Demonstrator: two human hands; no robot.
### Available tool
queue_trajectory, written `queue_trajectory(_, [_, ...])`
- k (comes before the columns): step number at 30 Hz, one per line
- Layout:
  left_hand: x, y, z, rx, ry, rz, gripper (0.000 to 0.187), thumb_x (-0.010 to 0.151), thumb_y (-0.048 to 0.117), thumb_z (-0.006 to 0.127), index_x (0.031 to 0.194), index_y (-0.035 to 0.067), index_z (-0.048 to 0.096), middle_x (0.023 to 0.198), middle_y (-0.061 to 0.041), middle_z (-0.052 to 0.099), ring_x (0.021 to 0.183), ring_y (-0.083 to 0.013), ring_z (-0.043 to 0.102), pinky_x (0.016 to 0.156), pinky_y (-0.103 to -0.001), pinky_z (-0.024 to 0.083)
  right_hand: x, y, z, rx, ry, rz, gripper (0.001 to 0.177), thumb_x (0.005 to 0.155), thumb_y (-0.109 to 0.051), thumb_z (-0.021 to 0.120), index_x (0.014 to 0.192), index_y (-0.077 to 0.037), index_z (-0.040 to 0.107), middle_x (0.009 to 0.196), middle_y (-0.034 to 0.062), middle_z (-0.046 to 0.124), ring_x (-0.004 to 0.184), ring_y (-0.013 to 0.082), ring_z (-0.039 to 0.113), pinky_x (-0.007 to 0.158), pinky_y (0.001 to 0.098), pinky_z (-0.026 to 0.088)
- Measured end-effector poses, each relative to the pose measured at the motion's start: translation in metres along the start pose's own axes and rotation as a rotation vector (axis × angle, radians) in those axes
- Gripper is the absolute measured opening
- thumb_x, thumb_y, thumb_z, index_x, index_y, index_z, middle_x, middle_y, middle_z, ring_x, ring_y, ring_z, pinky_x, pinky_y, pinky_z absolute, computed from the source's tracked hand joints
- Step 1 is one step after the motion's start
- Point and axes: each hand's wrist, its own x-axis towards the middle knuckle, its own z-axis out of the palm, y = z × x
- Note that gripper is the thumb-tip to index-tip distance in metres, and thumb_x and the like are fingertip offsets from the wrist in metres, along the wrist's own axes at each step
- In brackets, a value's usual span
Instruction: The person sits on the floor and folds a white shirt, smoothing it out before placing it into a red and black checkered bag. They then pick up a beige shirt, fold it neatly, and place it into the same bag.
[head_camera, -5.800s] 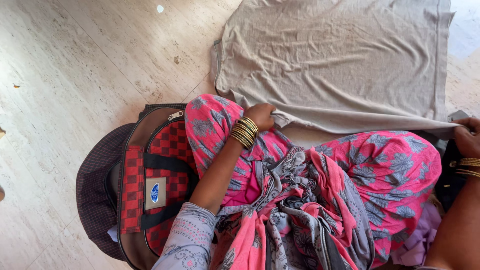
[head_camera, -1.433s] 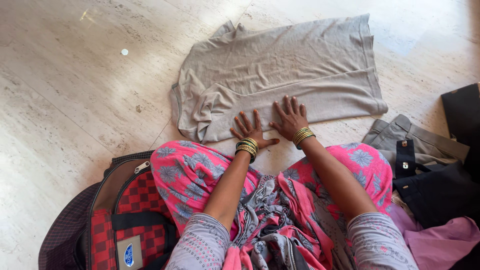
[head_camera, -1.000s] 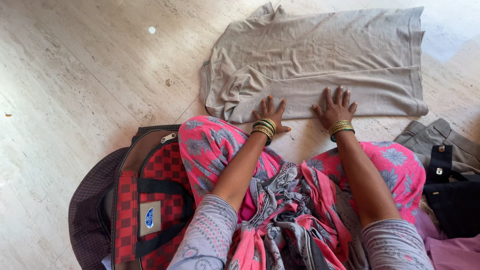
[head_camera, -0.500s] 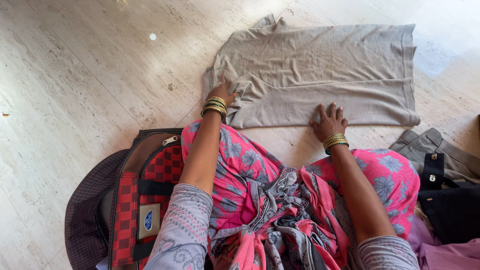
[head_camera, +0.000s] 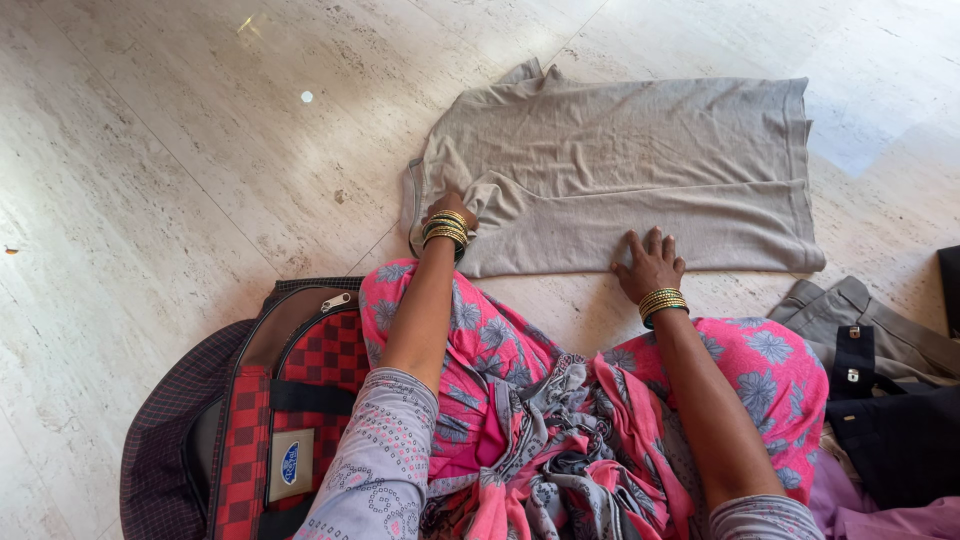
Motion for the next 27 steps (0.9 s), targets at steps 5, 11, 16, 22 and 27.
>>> queue_trajectory(5, [0.053,-0.020,0.003,-0.629,0.019,0.115,0.087,0.064,0.041,0.097,0.125,-0.009,0.060,0.127,-0.027,0.068,0.116,-0.0308,0.069,0.101,-0.038,0.054,0.000,0.001,-0.001,0.004,-0.007,0.000,0.079,0.088,-0.051,0.068,0.157,-0.031,0.036,0.169,0.0185,0.020,0.154,0.0446,0.019,0.114,0.0664,0.025])
queue_trajectory(11, [0.031,-0.012,-0.020,-0.557,0.363,0.141,0.039,0.077,0.023,0.079,0.113,0.011,0.074,0.120,-0.017,0.074,0.111,-0.0325,0.070,0.098,-0.043,0.053,0.001,0.002,0.000,0.015,0.005,-0.015,0.079,0.086,-0.050,0.070,0.155,-0.030,0.038,0.168,0.0198,0.021,0.153,0.0458,0.020,0.113,0.0673,0.026])
queue_trajectory(16, [-0.012,-0.020,-0.033,-0.212,0.387,0.413,0.023,0.080,0.011,0.072,0.098,0.023,0.078,0.124,-0.006,0.072,0.124,-0.0301,0.063,0.107,-0.046,0.051,0.003,0.005,0.002,0.032,-0.002,-0.021,0.077,0.086,-0.049,0.071,0.154,-0.030,0.040,0.169,0.0203,0.023,0.153,0.0467,0.021,0.113,0.0678,0.026])
queue_trajectory(22, [-0.057,-0.031,-0.039,0.080,0.074,0.296,0.026,0.076,0.031,0.083,0.102,0.032,0.080,0.136,0.001,0.064,0.137,-0.0311,0.047,0.111,-0.055,0.040,0.004,0.008,0.002,0.042,0.000,-0.030,0.077,0.086,-0.050,0.071,0.154,-0.030,0.040,0.168,0.0205,0.023,0.153,0.0478,0.021,0.112,0.0683,0.027])
queue_trajectory(27, [-0.067,-0.010,-0.029,0.061,0.129,0.313,0.076,0.069,0.057,0.089,0.131,0.025,0.060,0.140,-0.003,0.056,0.135,-0.0343,0.044,0.108,-0.063,0.032,0.005,0.007,0.001,0.032,-0.005,-0.027,0.076,0.085,-0.049,0.072,0.153,-0.032,0.041,0.169,0.0204,0.022,0.153,0.0474,0.021,0.113,0.0672,0.026])
